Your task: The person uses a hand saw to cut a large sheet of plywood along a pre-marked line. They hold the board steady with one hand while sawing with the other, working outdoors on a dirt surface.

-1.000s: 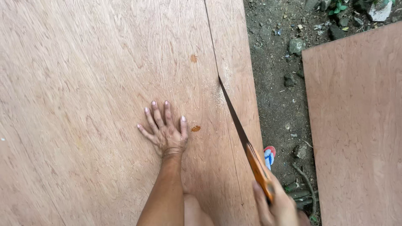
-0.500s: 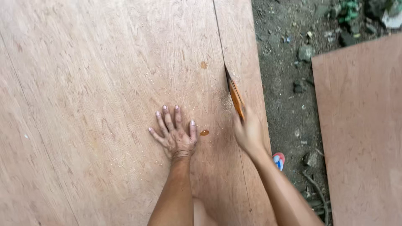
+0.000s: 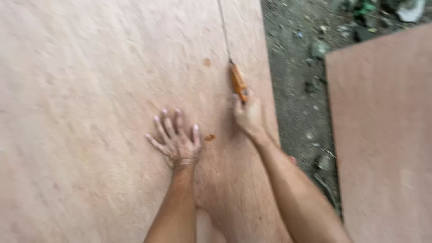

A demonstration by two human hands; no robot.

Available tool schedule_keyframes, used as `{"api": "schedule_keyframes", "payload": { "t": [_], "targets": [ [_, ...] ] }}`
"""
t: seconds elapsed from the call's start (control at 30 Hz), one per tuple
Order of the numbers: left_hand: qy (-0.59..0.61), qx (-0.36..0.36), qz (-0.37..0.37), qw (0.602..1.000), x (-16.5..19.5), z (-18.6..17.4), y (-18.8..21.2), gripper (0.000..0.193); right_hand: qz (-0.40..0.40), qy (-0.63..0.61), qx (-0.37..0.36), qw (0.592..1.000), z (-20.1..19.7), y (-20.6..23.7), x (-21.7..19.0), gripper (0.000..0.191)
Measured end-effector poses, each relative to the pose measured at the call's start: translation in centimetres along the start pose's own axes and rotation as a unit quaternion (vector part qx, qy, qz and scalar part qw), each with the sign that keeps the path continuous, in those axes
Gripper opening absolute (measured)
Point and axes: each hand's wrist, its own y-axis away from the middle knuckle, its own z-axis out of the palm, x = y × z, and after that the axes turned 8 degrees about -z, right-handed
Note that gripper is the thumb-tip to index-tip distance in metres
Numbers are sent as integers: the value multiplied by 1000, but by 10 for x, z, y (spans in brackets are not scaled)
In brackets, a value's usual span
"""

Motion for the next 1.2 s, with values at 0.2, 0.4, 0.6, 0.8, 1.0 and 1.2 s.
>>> {"api": "schedule_keyframes", "payload": {
  "t": [0.2, 0.4, 0.6, 0.8, 1.0, 1.2],
  "targets": [
    [-1, 9, 9, 1000, -3, 2, 0, 78, -156, 62, 18, 986, -53, 106, 7, 23],
    [-15, 2, 2, 1000, -2, 3, 0, 79, 132, 148, -62, 978, -125, 194, -51, 54],
    [-23, 12, 5, 1000, 0, 2, -1, 79, -12, 41, -23, 999, -11, 10, -4, 30],
    [-17, 14, -5, 1000, -2, 2, -2, 79, 64, 70, -72, 993, -14, 27, 26, 35],
    [-20, 2, -2, 1000, -2, 4, -1, 79, 194, 146, -103, 965, -122, 187, -57, 61],
    [-16, -8, -12, 1000, -2, 3, 0, 81, -50, 138, -7, 989, -33, 52, -16, 33]
  ]
}}
